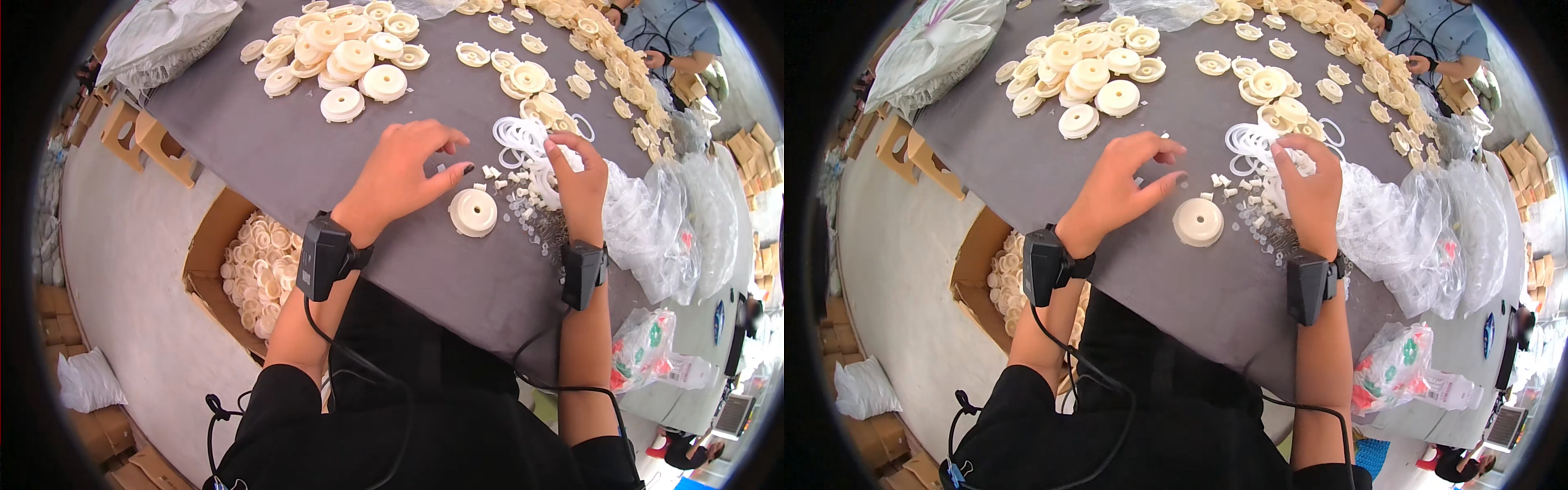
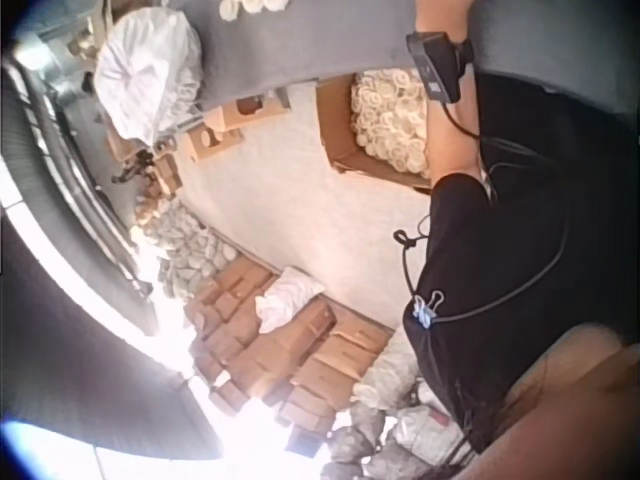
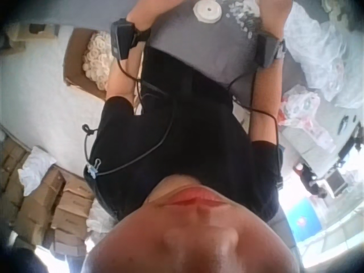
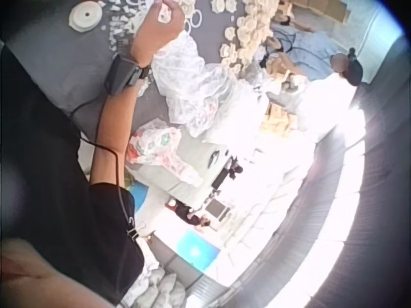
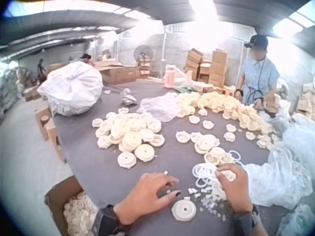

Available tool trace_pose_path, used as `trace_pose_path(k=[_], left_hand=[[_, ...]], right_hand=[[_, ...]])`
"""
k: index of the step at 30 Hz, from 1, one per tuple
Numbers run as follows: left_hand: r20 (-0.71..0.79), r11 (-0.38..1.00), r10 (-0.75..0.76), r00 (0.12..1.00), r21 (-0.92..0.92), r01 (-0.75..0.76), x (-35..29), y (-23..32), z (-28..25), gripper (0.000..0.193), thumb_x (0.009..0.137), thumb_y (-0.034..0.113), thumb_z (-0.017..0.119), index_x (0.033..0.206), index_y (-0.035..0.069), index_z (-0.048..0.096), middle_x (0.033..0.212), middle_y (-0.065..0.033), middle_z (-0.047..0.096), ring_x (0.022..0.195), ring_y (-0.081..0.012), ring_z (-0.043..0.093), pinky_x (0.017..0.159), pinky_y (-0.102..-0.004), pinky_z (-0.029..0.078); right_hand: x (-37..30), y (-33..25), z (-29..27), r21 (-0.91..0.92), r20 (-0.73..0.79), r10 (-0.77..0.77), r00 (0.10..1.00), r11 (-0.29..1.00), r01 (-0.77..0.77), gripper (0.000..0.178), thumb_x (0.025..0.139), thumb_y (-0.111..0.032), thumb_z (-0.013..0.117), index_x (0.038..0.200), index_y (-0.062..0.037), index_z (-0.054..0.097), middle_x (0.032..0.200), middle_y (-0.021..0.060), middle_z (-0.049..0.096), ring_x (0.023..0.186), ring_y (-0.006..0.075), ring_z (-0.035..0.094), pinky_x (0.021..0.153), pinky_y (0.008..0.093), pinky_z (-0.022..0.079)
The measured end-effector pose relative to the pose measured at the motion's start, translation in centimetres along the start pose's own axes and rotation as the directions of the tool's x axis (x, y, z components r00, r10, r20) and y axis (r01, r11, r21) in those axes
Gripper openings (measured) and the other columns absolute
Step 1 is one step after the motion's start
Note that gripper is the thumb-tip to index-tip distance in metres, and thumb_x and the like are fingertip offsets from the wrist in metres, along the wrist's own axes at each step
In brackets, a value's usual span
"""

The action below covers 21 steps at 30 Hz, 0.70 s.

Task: Assembling small plastic mechanical components by inserting rings and springs into circular bases.

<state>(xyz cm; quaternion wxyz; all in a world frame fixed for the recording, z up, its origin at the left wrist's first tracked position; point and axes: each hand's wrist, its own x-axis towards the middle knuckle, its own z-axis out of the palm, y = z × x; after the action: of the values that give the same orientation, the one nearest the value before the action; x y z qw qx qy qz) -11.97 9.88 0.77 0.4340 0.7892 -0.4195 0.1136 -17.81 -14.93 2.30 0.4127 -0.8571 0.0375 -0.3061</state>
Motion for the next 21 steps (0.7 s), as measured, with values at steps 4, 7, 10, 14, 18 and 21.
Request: trace_pose_path(k=[4,7,10,14,18,21], left_hand=[[-0.062,0.994,-0.063,0.996,-0.088,0.058,0.2,0.6,-0.3,0.031,0.080,0.016,0.069,0.108,0.005,0.061,0.088,-0.0069,0.063,0.081,-0.0211,0.061,0.074,-0.0329,0.047],[-0.077,0.973,-0.159,0.984,-0.178,0.143,0.3,0.9,0.1,0.033,0.082,0.015,0.068,0.113,0.006,0.060,0.092,-0.0078,0.064,0.084,-0.0195,0.062,0.072,-0.0306,0.048],[-0.075,0.933,-0.280,0.957,-0.256,0.253,1.0,2.4,0.8,0.035,0.085,0.015,0.065,0.118,0.007,0.058,0.096,-0.0089,0.065,0.086,-0.0198,0.063,0.070,-0.0296,0.049],[-0.072,0.924,-0.302,0.950,-0.266,0.274,3.0,4.4,3.4,0.038,0.087,0.014,0.062,0.123,0.006,0.055,0.099,-0.0120,0.066,0.083,-0.0208,0.065,0.070,-0.0315,0.051],[-0.086,0.907,-0.305,0.948,-0.328,0.262,4.2,3.7,5.0,0.032,0.086,0.013,0.062,0.117,0.004,0.059,0.094,-0.0137,0.067,0.079,-0.0211,0.066,0.071,-0.0323,0.052],[-0.122,0.896,-0.343,0.932,-0.342,0.285,3.9,3.0,4.9,0.024,0.086,0.012,0.061,0.109,0.004,0.064,0.088,-0.0136,0.069,0.079,-0.0210,0.067,0.070,-0.0315,0.052]], right_hand=[[-0.2,-0.8,0.1,0.058,-0.031,0.085,0.996,0.995,-0.083,0.015,0.083,-0.013,0.069,0.092,-0.0007,0.068,0.090,0.0057,0.068,0.087,0.0152,0.062,0.082,0.0290,0.046],[0.1,-0.4,0.4,0.313,-0.006,0.237,0.971,0.923,-0.223,0.015,0.085,-0.011,0.068,0.094,0.0006,0.067,0.092,0.0050,0.068,0.084,0.0115,0.061,0.080,0.0253,0.046],[0.2,-0.3,0.9,0.372,0.014,0.294,0.956,0.886,-0.278,0.015,0.086,-0.008,0.066,0.096,0.0026,0.064,0.093,0.0069,0.068,0.086,0.0114,0.062,0.079,0.0226,0.047],[-0.5,-1.2,1.1,0.462,0.116,0.223,0.968,0.850,-0.252,0.015,0.088,-0.006,0.064,0.099,0.0038,0.062,0.094,0.0095,0.068,0.089,0.0128,0.064,0.080,0.0230,0.048],[-0.6,-1.5,1.3,0.511,0.151,0.167,0.974,0.830,-0.222,0.016,0.091,-0.009,0.060,0.102,0.0039,0.062,0.095,0.0100,0.068,0.088,0.0124,0.064,0.081,0.0229,0.048],[-0.4,-1.3,1.2,0.489,0.134,0.193,0.972,0.840,-0.234,0.019,0.093,-0.013,0.059,0.102,0.0034,0.062,0.095,0.0093,0.069,0.086,0.0109,0.063,0.079,0.0216,0.047]])
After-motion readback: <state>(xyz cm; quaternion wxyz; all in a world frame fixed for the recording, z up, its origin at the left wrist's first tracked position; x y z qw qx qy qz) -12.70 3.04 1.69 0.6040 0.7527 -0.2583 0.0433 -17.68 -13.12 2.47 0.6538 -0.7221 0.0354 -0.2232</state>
